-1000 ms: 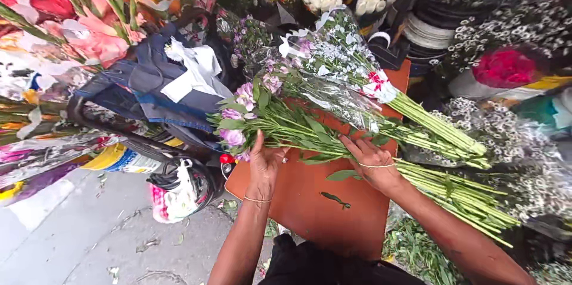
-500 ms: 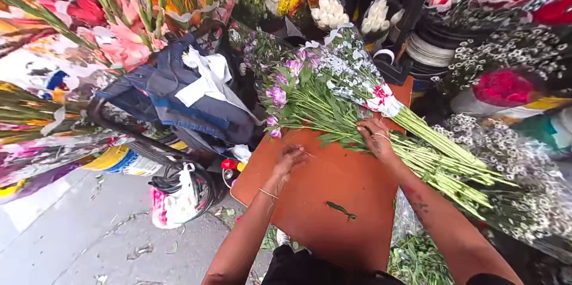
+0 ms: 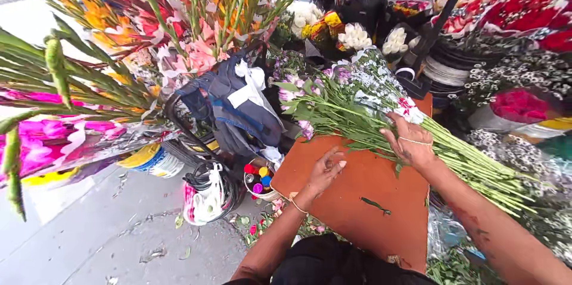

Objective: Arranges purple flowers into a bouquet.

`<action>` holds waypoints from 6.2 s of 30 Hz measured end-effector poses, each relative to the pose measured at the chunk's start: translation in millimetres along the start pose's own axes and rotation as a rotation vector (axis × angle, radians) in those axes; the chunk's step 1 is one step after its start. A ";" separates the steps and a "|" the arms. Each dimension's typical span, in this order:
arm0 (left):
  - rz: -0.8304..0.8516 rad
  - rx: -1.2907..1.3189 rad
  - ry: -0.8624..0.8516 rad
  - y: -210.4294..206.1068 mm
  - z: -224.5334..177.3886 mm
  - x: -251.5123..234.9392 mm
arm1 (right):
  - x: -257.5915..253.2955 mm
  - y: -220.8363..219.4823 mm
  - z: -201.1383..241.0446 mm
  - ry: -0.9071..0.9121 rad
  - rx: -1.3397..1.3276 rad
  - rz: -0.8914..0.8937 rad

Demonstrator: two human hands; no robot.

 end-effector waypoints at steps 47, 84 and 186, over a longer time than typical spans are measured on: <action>-0.202 -1.067 -0.359 -38.3 53.9 106.2 | 212.5 -88.6 26.7 -0.165 -0.313 0.163; -0.216 0.707 -0.342 45.5 -36.1 22.9 | 48.5 -7.9 130.4 0.120 0.142 0.176; -0.161 0.334 -0.169 80.1 -38.8 13.6 | 316.0 142.0 -79.4 -0.627 0.426 0.386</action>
Point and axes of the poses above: each hand's wrist, its own x-axis away from the middle knuckle, its own y-axis out of the back of the hand, z = x × y, the point moved 7 cm from there along -x, towards the middle knuckle, and after that the axes turned 9 degrees about -x, right-handed, at the moved point
